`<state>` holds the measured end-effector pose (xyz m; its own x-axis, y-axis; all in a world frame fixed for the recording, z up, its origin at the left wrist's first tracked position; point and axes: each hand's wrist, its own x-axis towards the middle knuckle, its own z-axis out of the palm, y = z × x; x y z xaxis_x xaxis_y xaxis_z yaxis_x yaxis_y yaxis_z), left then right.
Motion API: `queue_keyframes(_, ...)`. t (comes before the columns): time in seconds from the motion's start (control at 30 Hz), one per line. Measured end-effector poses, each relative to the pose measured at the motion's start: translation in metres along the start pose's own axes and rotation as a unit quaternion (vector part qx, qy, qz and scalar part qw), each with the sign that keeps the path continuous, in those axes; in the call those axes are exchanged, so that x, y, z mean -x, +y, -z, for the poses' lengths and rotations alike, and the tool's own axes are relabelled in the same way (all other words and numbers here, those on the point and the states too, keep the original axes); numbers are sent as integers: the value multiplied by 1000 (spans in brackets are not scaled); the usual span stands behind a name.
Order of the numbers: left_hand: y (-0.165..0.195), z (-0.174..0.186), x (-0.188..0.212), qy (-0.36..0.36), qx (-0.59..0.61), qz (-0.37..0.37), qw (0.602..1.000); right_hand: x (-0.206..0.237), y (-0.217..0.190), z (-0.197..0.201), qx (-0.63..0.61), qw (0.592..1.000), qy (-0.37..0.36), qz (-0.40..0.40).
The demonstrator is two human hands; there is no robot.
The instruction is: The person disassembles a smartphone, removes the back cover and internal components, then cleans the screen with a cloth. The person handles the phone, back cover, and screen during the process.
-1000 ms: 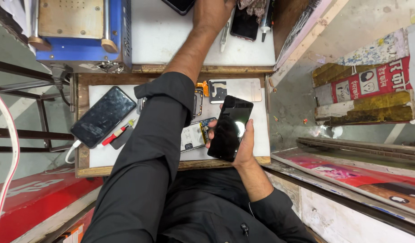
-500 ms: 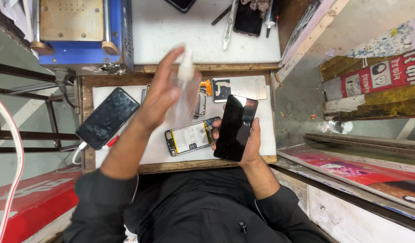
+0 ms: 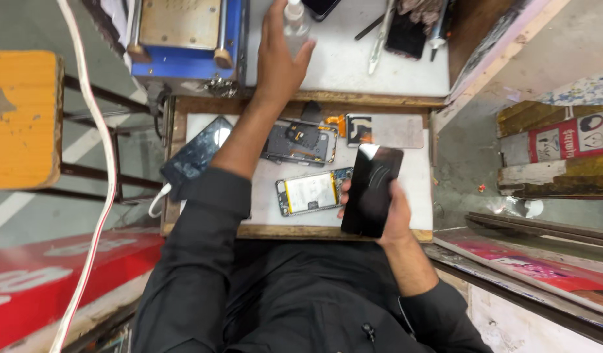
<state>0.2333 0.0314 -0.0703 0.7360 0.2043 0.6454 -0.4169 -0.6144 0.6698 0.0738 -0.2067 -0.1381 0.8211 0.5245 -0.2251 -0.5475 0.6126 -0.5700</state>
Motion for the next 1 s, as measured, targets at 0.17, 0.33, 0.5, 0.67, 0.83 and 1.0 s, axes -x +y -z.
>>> queue_keyframes(0.17,25,48,111,-123,123,236,956,20,11,22,191,973,124,-38)
queue_keyframes(0.33,58,106,234,-315,456,216,803,31,65,18,658,742,-16,-130)
queue_keyframes(0.5,72,181,311,-154,438,479,745,18,94,-17,597,738,-312,38)
queue_keyframes(0.67,48,222,381,-83,0,548,832,10,45,-8,493,812,-310,-38)
queue_keyframes(0.83,35,164,391,-91,-349,412,836,11,0,29,509,852,-96,73)
queue_keyframes(1.0,-7,150,314,-90,-332,395,852,19,-16,58,474,868,4,146)
